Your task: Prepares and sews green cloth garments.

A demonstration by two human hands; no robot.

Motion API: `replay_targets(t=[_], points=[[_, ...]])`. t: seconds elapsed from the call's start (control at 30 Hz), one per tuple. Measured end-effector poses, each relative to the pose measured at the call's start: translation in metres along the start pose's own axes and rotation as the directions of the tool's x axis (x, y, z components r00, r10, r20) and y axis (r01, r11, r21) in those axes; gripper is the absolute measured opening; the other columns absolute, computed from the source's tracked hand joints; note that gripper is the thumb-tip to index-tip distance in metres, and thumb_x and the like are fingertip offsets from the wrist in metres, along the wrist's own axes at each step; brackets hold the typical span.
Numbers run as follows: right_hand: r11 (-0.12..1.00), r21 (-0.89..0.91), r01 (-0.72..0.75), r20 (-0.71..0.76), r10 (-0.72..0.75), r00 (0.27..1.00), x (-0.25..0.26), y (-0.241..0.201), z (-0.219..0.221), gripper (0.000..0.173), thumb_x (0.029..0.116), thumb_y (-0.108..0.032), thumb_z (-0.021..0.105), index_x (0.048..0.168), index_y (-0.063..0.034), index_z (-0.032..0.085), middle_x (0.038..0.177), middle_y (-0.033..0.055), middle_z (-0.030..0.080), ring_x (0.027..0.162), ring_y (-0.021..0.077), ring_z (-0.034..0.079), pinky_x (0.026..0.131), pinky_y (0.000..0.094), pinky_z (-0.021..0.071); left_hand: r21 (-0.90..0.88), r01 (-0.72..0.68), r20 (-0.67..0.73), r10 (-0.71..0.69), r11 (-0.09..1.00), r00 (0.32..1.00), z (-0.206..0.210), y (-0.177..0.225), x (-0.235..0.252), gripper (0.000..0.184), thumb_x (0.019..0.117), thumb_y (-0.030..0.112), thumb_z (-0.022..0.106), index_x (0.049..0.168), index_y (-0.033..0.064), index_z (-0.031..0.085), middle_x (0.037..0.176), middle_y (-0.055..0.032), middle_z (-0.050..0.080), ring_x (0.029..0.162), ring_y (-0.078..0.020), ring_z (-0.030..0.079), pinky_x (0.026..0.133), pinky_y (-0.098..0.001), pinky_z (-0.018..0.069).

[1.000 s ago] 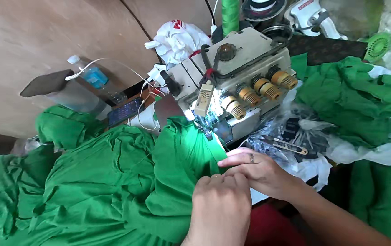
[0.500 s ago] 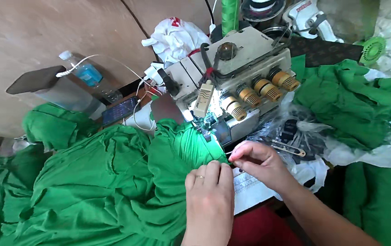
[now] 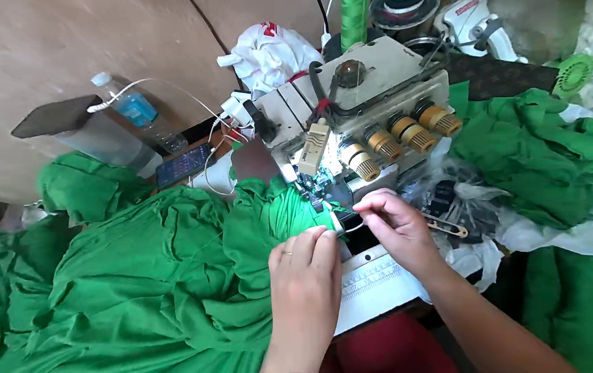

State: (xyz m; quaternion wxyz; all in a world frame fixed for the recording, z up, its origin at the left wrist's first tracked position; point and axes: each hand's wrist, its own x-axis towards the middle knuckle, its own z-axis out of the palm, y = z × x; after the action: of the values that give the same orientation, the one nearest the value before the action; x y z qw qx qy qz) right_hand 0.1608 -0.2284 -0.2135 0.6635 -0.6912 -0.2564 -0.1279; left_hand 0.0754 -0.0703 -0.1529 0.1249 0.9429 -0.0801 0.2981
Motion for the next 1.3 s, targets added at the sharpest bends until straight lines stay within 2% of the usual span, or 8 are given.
replay_targets(t=[0.27, 0.47, 0.67, 0.87, 0.97, 1.07, 1.2, 1.3], points=[[0.997, -0.071, 0.038, 0.038, -0.035, 0.999, -0.01, -0.009, -0.01, 0.025, 0.1007, -0.017, 0.058, 0.118, -0.0023, 0.069, 0.128, 0.0112, 0.061, 0.087, -0.0011, 0.064, 0.074, 0.0146, 0.0566, -0.081, -0.031, 0.076, 0.037, 0.996, 0.996, -0.002, -0.028, 0.019, 0.021, 0.0965, 0.018, 0.057, 0.092, 0.0106, 0.076, 0.102, -0.0043, 0.077, 0.101, -0.0196, 0.072, 0.091, -0.044, 0.0523], [0.997, -0.011, 0.071, 0.089, -0.07, 0.994, -0.013, -0.022, -0.008, 0.017, 0.1021, -0.017, 0.059, 0.111, -0.0082, 0.071, 0.126, 0.0059, 0.063, 0.09, -0.0038, 0.062, 0.075, 0.0116, 0.0547, -0.088, 0.044, 0.117, -0.034, 0.995, 0.993, 0.006, -0.064, 0.052, 0.016, 0.0946, 0.015, 0.063, 0.092, 0.0062, 0.075, 0.092, -0.0086, 0.071, 0.091, -0.0247, 0.069, 0.08, -0.0475, 0.0547], [0.985, 0.084, 0.151, 0.207, -0.165, 0.964, -0.016, -0.022, 0.003, 0.015, 0.1038, -0.015, 0.058, 0.111, -0.0065, 0.069, 0.11, 0.005, 0.069, 0.089, -0.002, 0.064, 0.075, 0.0116, 0.0546, 0.046, 0.202, 0.079, -0.205, 0.978, 0.976, -0.017, -0.058, 0.024, 0.018, 0.0969, 0.022, 0.065, 0.098, 0.0062, 0.073, 0.098, -0.0118, 0.071, 0.086, -0.0267, 0.071, 0.07, -0.0449, 0.0586], [0.932, 0.033, 0.361, 0.406, -0.342, 0.847, -0.013, -0.026, 0.014, 0.028, 0.1096, -0.018, 0.047, 0.127, -0.0062, 0.065, 0.13, 0.011, 0.068, 0.123, 0.0109, 0.063, 0.103, 0.0228, 0.0509, -0.098, 0.195, 0.186, -0.175, 0.976, 0.967, -0.046, -0.013, -0.014, 0.018, 0.0946, 0.027, 0.064, 0.09, 0.0136, 0.075, 0.086, 0.002, 0.072, 0.078, -0.0092, 0.07, 0.065, -0.0282, 0.0583], [0.92, -0.079, 0.384, 0.428, -0.317, 0.847, -0.002, -0.022, 0.005, 0.024, 0.1059, -0.028, 0.055, 0.111, -0.0092, 0.068, 0.103, 0.0063, 0.071, 0.095, 0.0102, 0.067, 0.083, 0.0232, 0.0545, -0.233, 0.168, 0.209, -0.119, 0.958, 0.971, -0.041, -0.003, -0.013, 0.018, 0.0976, 0.025, 0.062, 0.09, 0.0138, 0.074, 0.084, 0.0047, 0.071, 0.078, -0.0031, 0.068, 0.07, -0.0202, 0.056], [0.932, -0.162, 0.324, 0.382, -0.243, 0.892, 0.015, -0.015, -0.007, 0.025, 0.1039, -0.028, 0.057, 0.096, -0.0074, 0.069, 0.089, 0.0045, 0.065, 0.083, 0.0043, 0.06, 0.076, 0.0155, 0.0492, -0.299, 0.167, 0.17, -0.12, 0.94, 0.978, -0.029, 0.001, -0.002, 0.014, 0.0973, 0.016, 0.062, 0.096, 0.0095, 0.075, 0.088, 0.0011, 0.072, 0.081, -0.0029, 0.067, 0.074, -0.0165, 0.0551], [0.949, -0.146, 0.278, 0.349, -0.213, 0.913, 0.011, -0.018, -0.012, 0.025, 0.1028, -0.029, 0.06, 0.1, -0.0066, 0.069, 0.091, 0.0048, 0.064, 0.084, 0.0013, 0.059, 0.076, 0.0121, 0.0475, -0.294, 0.183, 0.19, -0.13, 0.938, 0.973, -0.019, 0.007, 0.002, 0.018, 0.0927, 0.019, 0.069, 0.106, 0.008, 0.072, 0.096, -0.0029, 0.071, 0.088, -0.0095, 0.068, 0.078, -0.0233, 0.057], [0.949, -0.207, 0.238, 0.384, -0.145, 0.912, -0.006, -0.024, -0.028, 0.032, 0.1032, -0.036, 0.059, 0.115, -0.0085, 0.069, 0.113, 0.0097, 0.066, 0.084, 0.0038, 0.062, 0.073, 0.016, 0.0532, -0.176, 0.138, 0.188, -0.104, 0.975, 0.977, -0.016, 0.008, -0.007, 0.021, 0.0906, 0.03, 0.071, 0.103, 0.0138, 0.075, 0.087, 0.0009, 0.071, 0.075, -0.011, 0.069, 0.062, -0.0268, 0.0562]])
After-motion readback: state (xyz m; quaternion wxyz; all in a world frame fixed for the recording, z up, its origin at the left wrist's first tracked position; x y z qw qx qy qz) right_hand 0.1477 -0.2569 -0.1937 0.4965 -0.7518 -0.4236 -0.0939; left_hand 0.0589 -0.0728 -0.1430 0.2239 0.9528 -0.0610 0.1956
